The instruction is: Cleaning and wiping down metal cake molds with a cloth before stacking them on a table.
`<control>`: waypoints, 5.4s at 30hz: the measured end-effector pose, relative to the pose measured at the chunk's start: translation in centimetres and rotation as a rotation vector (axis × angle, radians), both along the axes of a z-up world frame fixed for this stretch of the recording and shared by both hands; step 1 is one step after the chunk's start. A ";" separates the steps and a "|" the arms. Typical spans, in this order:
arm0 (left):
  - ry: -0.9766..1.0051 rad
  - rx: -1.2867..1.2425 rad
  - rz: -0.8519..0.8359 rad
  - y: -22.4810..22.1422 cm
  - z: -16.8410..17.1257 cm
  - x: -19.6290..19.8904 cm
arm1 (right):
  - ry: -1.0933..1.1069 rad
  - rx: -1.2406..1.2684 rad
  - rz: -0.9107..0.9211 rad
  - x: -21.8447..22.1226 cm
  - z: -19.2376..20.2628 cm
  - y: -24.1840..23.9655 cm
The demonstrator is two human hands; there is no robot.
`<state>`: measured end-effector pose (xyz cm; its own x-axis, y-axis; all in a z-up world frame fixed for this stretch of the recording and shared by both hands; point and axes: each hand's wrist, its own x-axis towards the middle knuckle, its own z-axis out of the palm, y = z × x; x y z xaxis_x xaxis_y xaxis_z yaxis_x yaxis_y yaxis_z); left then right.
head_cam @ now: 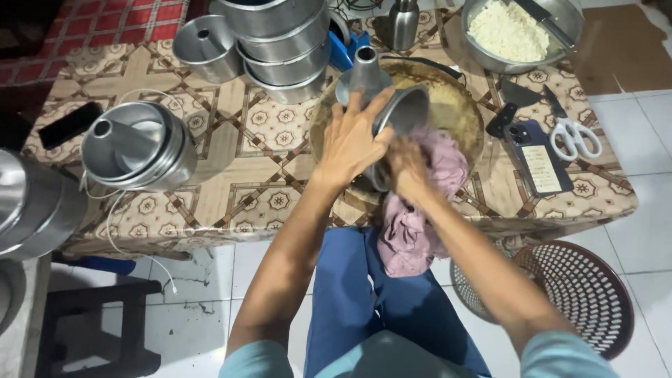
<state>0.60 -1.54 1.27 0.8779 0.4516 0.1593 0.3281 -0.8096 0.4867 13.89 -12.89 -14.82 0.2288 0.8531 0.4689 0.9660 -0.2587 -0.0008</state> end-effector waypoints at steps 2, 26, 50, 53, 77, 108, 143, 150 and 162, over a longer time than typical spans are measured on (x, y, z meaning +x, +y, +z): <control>-0.039 0.066 -0.048 0.7 0.1 0.4 | 0.603 0.199 0.208 -3.1 1.6 -0.1; -0.778 -0.685 0.116 2.7 -4.2 -1.7 | 0.614 0.892 0.151 -6.7 10.0 -1.6; -0.718 -0.680 0.108 1.9 -10.7 -5.3 | 0.632 0.696 0.291 -3.1 9.8 4.9; -0.725 -0.668 0.101 2.4 -12.9 -5.0 | 1.093 0.613 0.192 -2.1 12.2 5.3; -0.730 -0.720 -0.001 1.7 -11.4 -6.6 | 0.532 0.796 0.279 -8.8 9.9 2.3; -1.323 -1.914 0.385 -3.6 -5.4 -4.3 | 0.392 0.735 0.352 -11.9 6.0 -0.2; -1.063 -1.336 0.682 -3.7 -2.4 -5.7 | 1.354 0.356 -0.099 -2.6 10.8 -1.3; -1.095 -1.405 0.844 -5.8 -0.2 -5.6 | 1.706 0.585 -0.468 -9.6 11.2 -2.3; -1.215 -1.257 0.695 -2.7 -4.0 -6.1 | 0.627 0.848 0.279 -11.8 9.5 -1.3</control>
